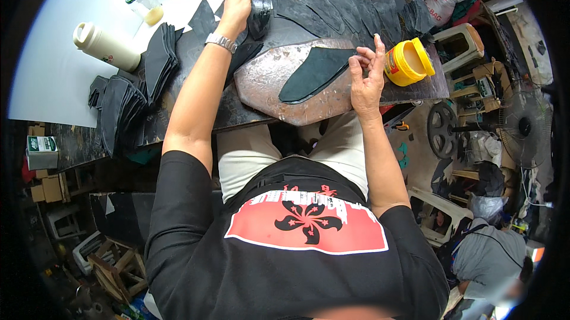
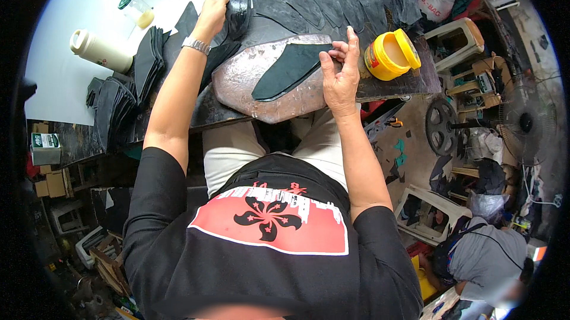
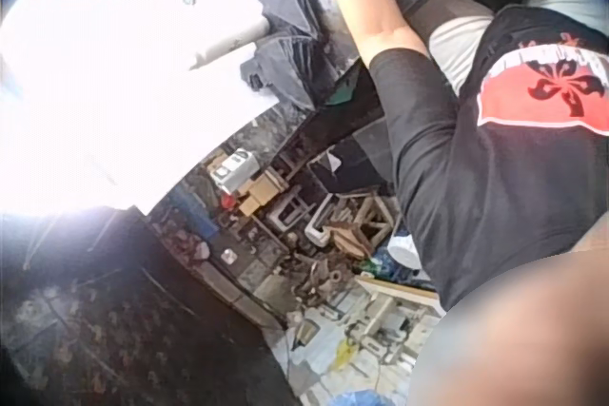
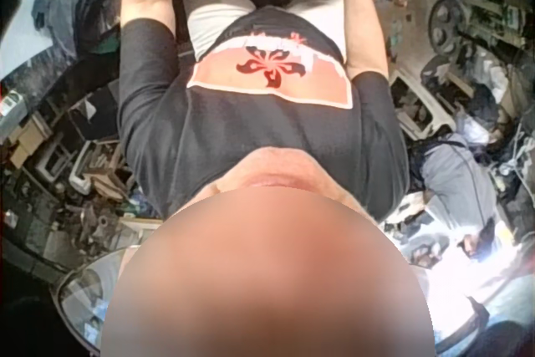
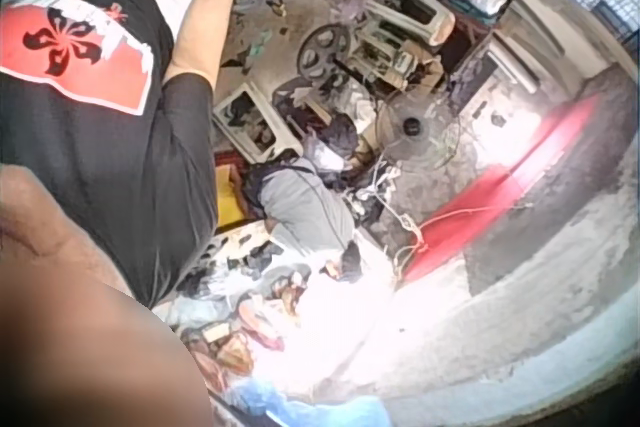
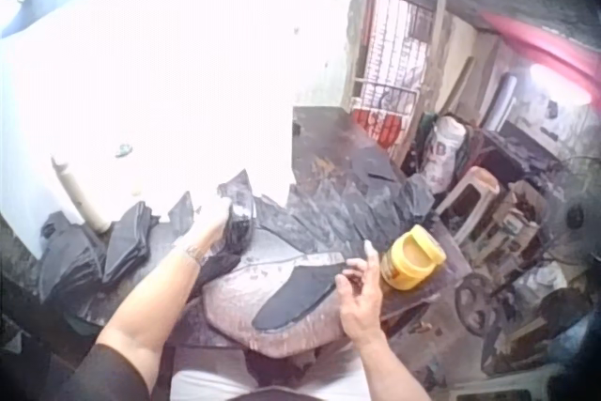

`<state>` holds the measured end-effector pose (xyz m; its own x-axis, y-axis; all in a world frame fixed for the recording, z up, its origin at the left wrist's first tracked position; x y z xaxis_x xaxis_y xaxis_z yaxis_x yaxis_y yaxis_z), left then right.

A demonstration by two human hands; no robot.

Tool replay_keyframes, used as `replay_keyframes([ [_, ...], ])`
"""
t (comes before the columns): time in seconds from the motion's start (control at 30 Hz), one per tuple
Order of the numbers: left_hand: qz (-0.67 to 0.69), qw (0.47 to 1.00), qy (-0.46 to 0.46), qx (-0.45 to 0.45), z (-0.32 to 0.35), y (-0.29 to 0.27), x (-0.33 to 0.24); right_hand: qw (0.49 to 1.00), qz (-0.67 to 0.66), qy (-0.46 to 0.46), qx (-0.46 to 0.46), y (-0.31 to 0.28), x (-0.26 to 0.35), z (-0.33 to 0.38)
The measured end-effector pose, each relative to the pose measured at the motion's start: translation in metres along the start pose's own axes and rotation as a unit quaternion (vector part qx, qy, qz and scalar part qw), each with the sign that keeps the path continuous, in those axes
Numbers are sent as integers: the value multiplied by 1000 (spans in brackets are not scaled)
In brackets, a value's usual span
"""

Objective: The person repeatedly rubs the surface of black shoe parts with their hands on a workbench. They handle multiple pieces one at a time, turning them over and rubbing different areas, then placing them back on the table.

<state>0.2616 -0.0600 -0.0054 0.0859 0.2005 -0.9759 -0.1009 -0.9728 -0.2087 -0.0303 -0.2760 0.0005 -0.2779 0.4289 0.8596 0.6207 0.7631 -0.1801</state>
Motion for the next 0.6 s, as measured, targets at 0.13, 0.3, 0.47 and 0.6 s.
replay_keyframes([
  [0.13,-192,973,117,-43,-3,16,2,1000,12,-4,0,1,1,1],
  [0.3,-383,899,202,-72,8,19,-7,999,31,-26,-3,3,-1,-2],
  [0.47,-442,867,222,-61,10,14,-4,996,70,-57,-8,4,0,-4],
  [0.6,-358,915,184,-28,2,16,3,991,115,-70,-1,2,1,-4],
])
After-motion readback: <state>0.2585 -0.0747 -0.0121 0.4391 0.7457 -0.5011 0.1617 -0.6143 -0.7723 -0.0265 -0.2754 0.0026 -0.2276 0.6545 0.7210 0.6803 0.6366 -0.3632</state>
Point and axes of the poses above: each hand's wrist, its own z-axis away from the middle knuckle, its own y-axis out of the palm, x = y × z, the point moved 3 cm from there along -z, towards the middle knuckle, and after that the axes turned 1 degree about -z, right-handed, at the moved point
